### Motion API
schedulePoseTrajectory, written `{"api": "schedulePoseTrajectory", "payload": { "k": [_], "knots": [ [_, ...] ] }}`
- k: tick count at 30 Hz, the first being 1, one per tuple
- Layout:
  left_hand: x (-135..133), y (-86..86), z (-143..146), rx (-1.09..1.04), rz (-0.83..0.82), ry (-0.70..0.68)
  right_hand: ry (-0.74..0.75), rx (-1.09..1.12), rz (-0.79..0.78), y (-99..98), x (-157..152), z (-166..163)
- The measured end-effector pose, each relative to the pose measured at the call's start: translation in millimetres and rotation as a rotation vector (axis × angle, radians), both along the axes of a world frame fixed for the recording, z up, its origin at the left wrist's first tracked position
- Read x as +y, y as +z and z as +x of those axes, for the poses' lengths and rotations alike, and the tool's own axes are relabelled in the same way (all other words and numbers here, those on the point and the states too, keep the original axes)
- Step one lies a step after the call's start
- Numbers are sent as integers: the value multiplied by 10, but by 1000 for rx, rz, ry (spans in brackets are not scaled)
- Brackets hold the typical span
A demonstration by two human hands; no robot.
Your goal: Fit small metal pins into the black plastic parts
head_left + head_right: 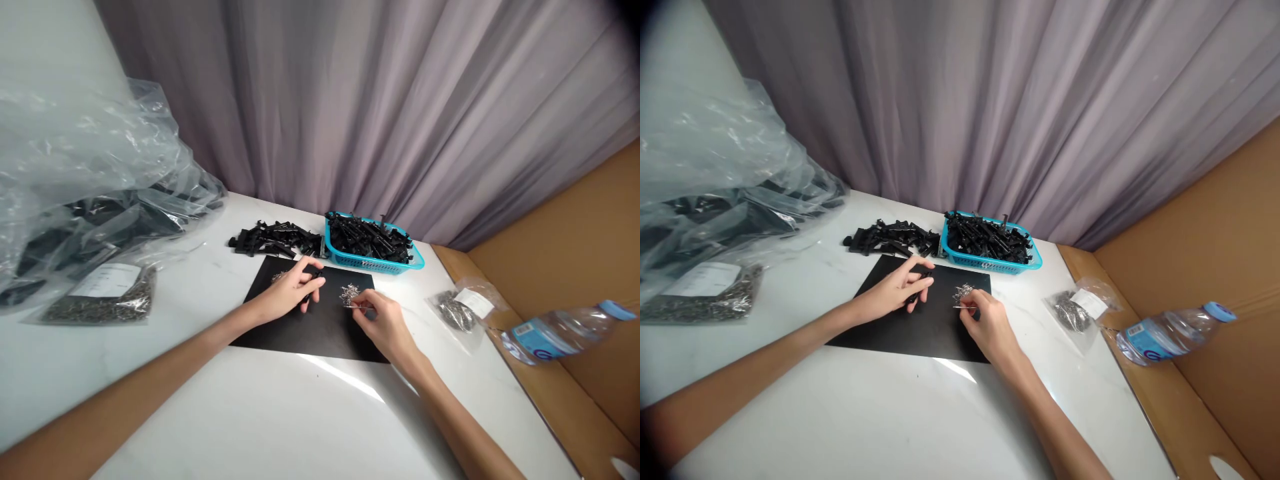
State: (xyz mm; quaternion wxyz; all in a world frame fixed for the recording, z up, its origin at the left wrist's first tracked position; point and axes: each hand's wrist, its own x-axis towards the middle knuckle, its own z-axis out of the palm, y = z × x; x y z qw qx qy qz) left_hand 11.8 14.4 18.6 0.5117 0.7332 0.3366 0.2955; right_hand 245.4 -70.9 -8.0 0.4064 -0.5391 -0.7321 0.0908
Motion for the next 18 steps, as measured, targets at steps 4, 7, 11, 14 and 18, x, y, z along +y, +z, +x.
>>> {"api": "schedulePoseTrajectory", "payload": {
  "k": [4, 7, 11, 14, 18],
  "knots": [
    [27, -53, 3, -26, -147, -73, 18, 15, -45, 4, -2, 25],
    [51, -81, 9, -106, -236, -98, 37, 23, -68, 9, 2, 31],
    [44, -86, 23, -167, -330, -104, 58, 76, -103, 14, 0, 10],
    [19, -63, 31, -172, -345, -99, 67, 90, -103, 17, -9, -16],
    [-7, -31, 32, -182, -333, -121, 102, 56, -70, 9, -12, -38]
  ]
}}
